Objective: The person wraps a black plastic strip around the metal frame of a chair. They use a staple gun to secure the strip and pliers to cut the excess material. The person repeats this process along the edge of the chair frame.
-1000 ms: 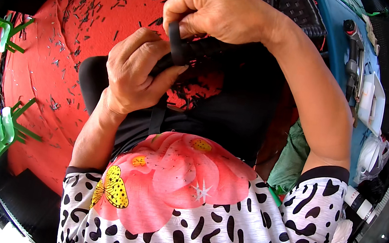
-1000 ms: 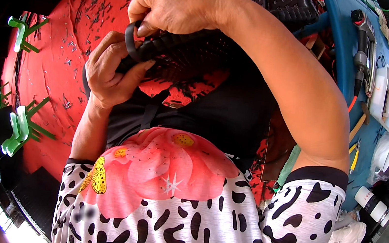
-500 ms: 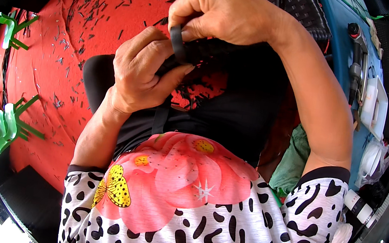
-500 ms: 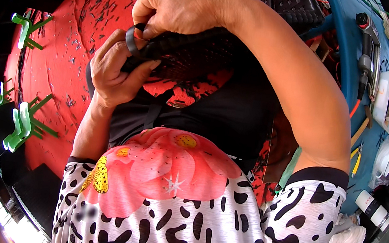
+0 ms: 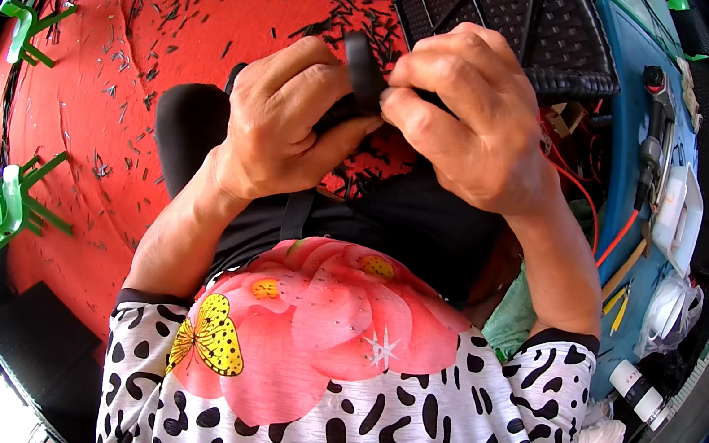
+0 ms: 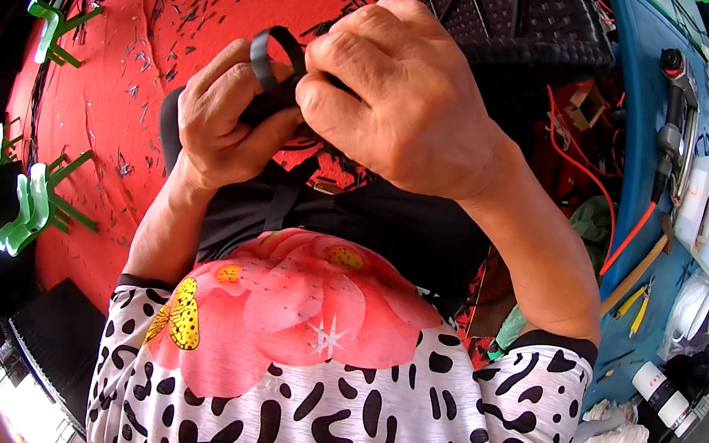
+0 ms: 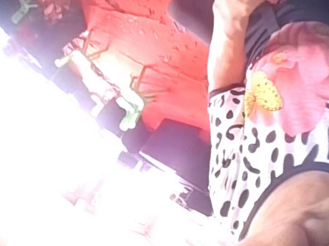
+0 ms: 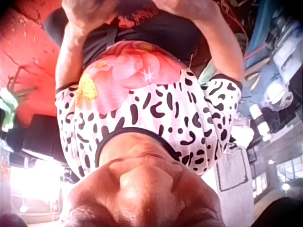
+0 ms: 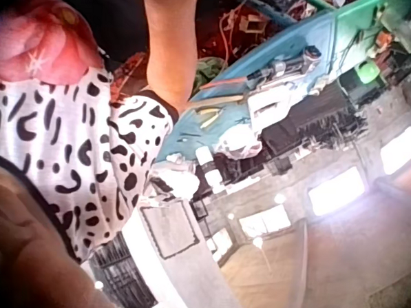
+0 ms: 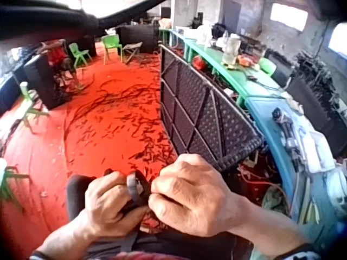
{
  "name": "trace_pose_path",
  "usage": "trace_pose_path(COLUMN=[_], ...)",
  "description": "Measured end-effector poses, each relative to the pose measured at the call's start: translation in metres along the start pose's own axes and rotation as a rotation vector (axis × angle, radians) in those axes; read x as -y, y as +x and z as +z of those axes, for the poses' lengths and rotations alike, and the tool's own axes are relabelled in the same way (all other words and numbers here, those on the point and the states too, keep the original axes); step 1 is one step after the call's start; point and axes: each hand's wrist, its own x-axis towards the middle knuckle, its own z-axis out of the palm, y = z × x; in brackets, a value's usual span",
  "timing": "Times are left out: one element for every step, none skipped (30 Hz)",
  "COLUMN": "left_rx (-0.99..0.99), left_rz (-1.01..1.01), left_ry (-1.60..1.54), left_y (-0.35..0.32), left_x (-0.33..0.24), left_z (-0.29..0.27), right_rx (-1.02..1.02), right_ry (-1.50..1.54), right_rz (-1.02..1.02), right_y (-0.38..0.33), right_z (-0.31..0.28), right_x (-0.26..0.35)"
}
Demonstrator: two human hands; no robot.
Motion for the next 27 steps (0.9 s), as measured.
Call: trace_pose_path(left_rx=[0.006, 0.011, 0.014, 0.018, 0.022, 0.008, -0.007, -0.022, -0.024, -0.031, -0.038, -0.033, -0.028, -0.023, 0.001, 0.021, 0.042, 0.039, 0.036, 0.032, 0.015, -0.001, -0.018, -0.016, -0.014, -0.011, 0.000], left_rz=[0.008, 0.016, 0.007, 0.000, -0.008, -0.012, -0.015, -0.019, -0.009, -0.003, 0.002, 0.001, 0.001, 0.001, -0.008, -0.018, -0.028, -0.027, -0.026, -0.025, -0.017, -0.008, 0.001, 0.002, 0.002, 0.003, -0.001], left_ry=[0.003, 0.004, 0.003, 0.000, -0.002, -0.004, -0.017, -0.029, -0.029, -0.041, -0.052, -0.043, -0.033, -0.023, -0.017, -0.017, -0.017, -0.021, -0.030, -0.039, -0.034, -0.031, -0.028, -0.023, -0.019, -0.015, -0.015], left_y=[0.001, 0.001, 0.001, -0.001, -0.002, -0.004, -0.005, -0.005, -0.004, -0.002, 0.000, 0.000, 0.001, 0.000, 0.000, 0.000, 0.000, -0.001, -0.001, -0.002, -0.002, -0.003, -0.003, -0.003, -0.002, -0.002, -0.002], left_x=[0.000, 0.001, 0.002, 0.002, 0.002, 0.002, 0.003, 0.003, 0.001, 0.000, 0.000, 0.000, 0.001, 0.001, -0.001, -0.001, -0.002, -0.002, -0.001, 0.000, 0.001, 0.002, 0.003, 0.002, 0.002, 0.001, 0.001], left_z=[0.000, 0.000, 0.000, -0.001, -0.001, -0.001, 0.001, 0.003, 0.004, 0.006, 0.007, 0.008, 0.008, 0.008, 0.005, 0.003, 0.002, 0.001, 0.002, 0.002, 0.002, 0.003, 0.003, 0.003, 0.004, 0.003, 0.003], right_rx=[-0.006, -0.011, 0.040, -0.039, -0.099, -0.124, -0.143, -0.124, -0.117, -0.106, -0.058, -0.020, 0.039, 0.099, 0.023, -0.141, -0.104, -0.056, 0.029, 0.116, 0.131, 0.177, 0.221, 0.263, 0.233, 0.252, 0.264], right_ry=[0.005, 0.010, 0.089, 0.056, 0.063, 0.067, 0.067, 0.099, 0.128, 0.125, 0.141, 0.164, 0.337, 0.512, 0.696, 1.075, 1.172, 1.273, 1.385, 1.495, 1.527, 1.512, 1.497, 1.481, 1.470, 1.467, 1.460], right_rz=[-0.008, -0.016, 0.040, 0.023, 0.048, 0.086, 0.130, 0.186, 0.239, 0.289, 0.335, 0.378, 0.529, 0.678, 0.794, 1.062, 1.190, 1.315, 1.342, 1.366, 1.447, 1.452, 1.456, 1.462, 1.544, 1.547, 1.556], right_y=[0.000, 0.000, 0.002, 0.000, -0.005, -0.011, -0.017, -0.026, -0.037, -0.046, -0.056, -0.063, -0.061, -0.059, -0.062, -0.057, -0.048, -0.037, -0.029, -0.021, -0.012, -0.008, -0.005, -0.004, -0.001, -0.001, -0.002], right_z=[-0.001, -0.003, -0.015, -0.018, -0.024, -0.035, -0.047, -0.056, -0.065, -0.064, -0.060, -0.056, -0.058, -0.060, -0.054, -0.051, -0.049, -0.047, -0.043, -0.040, -0.039, -0.040, -0.041, -0.042, -0.041, -0.037, -0.034], right_x=[0.001, 0.004, 0.010, 0.010, 0.013, 0.023, 0.032, 0.044, 0.056, 0.063, 0.067, 0.069, 0.069, 0.068, 0.059, 0.056, 0.048, 0.038, 0.030, 0.024, 0.022, 0.021, 0.020, 0.020, 0.024, 0.026, 0.027])
